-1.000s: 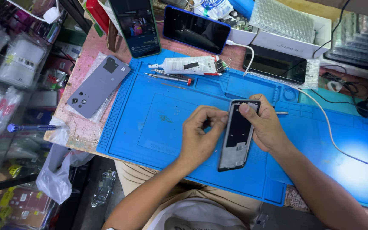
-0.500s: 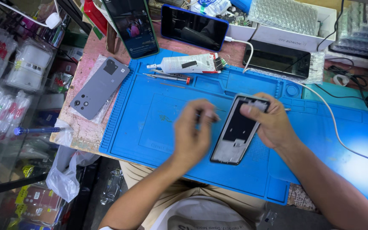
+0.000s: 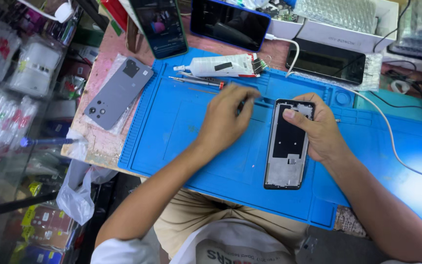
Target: The person disassembles a mobile phone on a blue work mat by removing the back panel, taking out internal screws with a screwdriver, and extracting the battery and mid-frame.
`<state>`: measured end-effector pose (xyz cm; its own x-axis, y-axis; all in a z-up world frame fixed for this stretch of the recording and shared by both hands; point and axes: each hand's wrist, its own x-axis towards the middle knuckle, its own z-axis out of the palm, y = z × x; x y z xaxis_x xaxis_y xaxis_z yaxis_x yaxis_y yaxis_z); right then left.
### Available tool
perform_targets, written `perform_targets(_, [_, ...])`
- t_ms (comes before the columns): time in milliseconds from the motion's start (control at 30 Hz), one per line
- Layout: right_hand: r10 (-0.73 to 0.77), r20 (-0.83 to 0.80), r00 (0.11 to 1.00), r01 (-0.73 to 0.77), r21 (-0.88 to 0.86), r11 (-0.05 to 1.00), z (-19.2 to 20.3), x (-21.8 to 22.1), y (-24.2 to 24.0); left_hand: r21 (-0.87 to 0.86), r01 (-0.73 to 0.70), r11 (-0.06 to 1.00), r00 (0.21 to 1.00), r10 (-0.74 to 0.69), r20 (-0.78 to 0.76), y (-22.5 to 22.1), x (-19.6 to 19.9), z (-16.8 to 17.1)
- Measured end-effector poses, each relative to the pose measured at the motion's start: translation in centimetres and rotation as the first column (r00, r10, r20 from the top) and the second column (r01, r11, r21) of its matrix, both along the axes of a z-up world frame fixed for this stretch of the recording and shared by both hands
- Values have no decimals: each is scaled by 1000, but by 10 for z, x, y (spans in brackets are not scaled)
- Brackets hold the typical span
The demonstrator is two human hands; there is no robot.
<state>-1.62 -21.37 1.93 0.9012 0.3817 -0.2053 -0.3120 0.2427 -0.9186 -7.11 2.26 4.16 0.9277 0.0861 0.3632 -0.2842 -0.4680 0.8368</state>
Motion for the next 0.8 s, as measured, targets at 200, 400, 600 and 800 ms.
perform_targets(200, [40, 100, 994, -57, 176, 983, 3, -7, 1, -362, 265, 894, 811, -409, -417, -10, -45, 30])
perform_targets(400, [555, 644, 526, -5, -651, 759, 71, -33, 15, 404, 411, 817, 899, -289, -329, 54, -64, 75])
perform_targets(600, [333, 584, 740, 108, -591, 799, 69, -70, 56, 4, -391, 920, 873, 370, 319, 46, -79, 63])
perform_targets(800, [434, 505, 747, -153, -505, 850, 42, -91, 74, -911, -184, 369, 983, 61, -174, 9, -67, -20])
